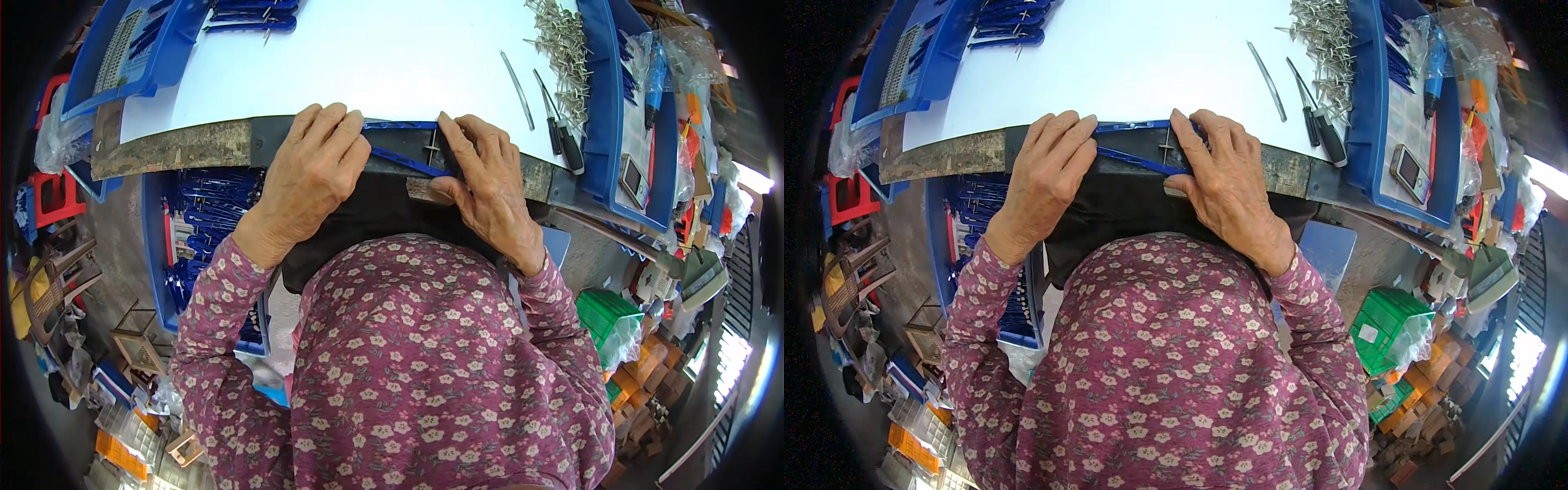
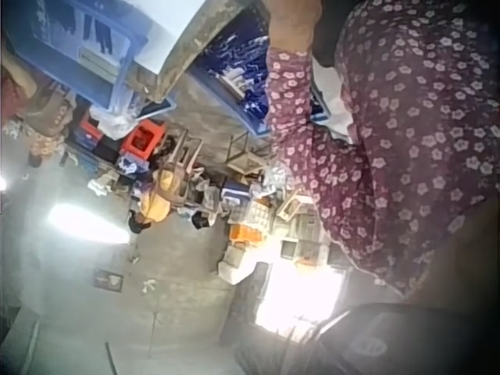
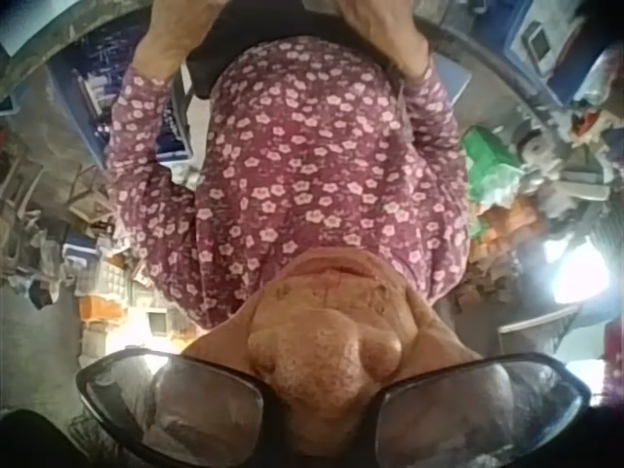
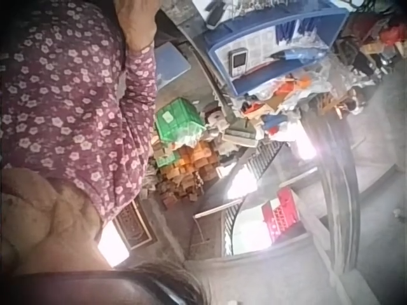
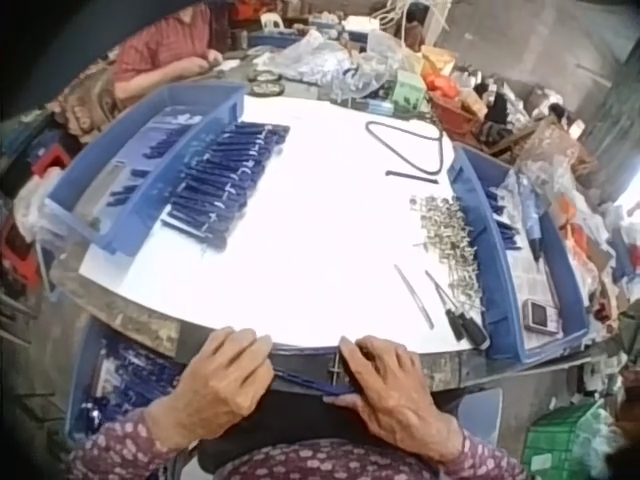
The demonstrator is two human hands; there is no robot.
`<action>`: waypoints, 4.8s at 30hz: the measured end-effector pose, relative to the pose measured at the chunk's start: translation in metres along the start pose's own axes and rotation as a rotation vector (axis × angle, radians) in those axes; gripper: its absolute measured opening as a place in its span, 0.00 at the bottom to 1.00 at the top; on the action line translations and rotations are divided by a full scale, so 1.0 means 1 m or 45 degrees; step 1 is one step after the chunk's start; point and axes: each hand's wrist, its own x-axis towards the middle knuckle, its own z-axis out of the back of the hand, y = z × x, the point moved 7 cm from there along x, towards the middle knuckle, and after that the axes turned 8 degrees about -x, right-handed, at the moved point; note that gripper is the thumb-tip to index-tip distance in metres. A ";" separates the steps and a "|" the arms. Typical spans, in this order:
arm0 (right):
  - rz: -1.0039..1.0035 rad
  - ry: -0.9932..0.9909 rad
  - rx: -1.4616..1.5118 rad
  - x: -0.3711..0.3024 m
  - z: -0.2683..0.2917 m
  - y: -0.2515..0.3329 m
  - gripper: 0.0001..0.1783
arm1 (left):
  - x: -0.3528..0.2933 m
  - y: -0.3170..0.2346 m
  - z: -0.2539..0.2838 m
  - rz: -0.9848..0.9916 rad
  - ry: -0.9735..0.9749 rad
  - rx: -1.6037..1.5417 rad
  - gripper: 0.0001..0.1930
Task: Assembling blue plastic clips by inserting small metal pins manually.
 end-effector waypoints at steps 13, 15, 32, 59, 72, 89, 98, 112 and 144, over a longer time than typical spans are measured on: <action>0.208 -0.122 -0.040 0.049 -0.033 0.061 0.37 | -0.055 0.052 0.038 0.192 0.100 -0.075 0.09; 0.284 -0.169 0.022 0.068 -0.039 0.087 0.35 | -0.080 0.073 0.053 0.361 0.109 -0.149 0.11; 0.234 -0.044 -0.053 0.056 -0.028 0.074 0.29 | -0.068 0.056 0.041 0.206 -0.018 -0.145 0.08; 0.308 -0.115 -0.025 0.063 -0.034 0.080 0.25 | -0.068 0.061 0.062 0.358 -0.066 -0.319 0.10; 0.401 -0.295 0.178 0.074 -0.037 0.079 0.15 | -0.071 0.076 0.050 0.394 0.015 -0.264 0.09; 0.170 -0.163 0.261 0.041 -0.018 0.042 0.24 | -0.051 0.046 0.031 0.240 -0.028 -0.336 0.09; 0.296 -0.239 0.243 0.058 -0.021 0.059 0.23 | -0.066 0.053 0.053 0.382 -0.125 -0.363 0.06; 0.322 -0.296 0.289 0.072 -0.033 0.066 0.14 | -0.072 0.071 0.044 0.362 -0.151 -0.344 0.11; 0.165 -0.318 0.287 0.025 -0.005 0.030 0.17 | -0.032 0.037 0.027 0.208 -0.179 -0.496 0.09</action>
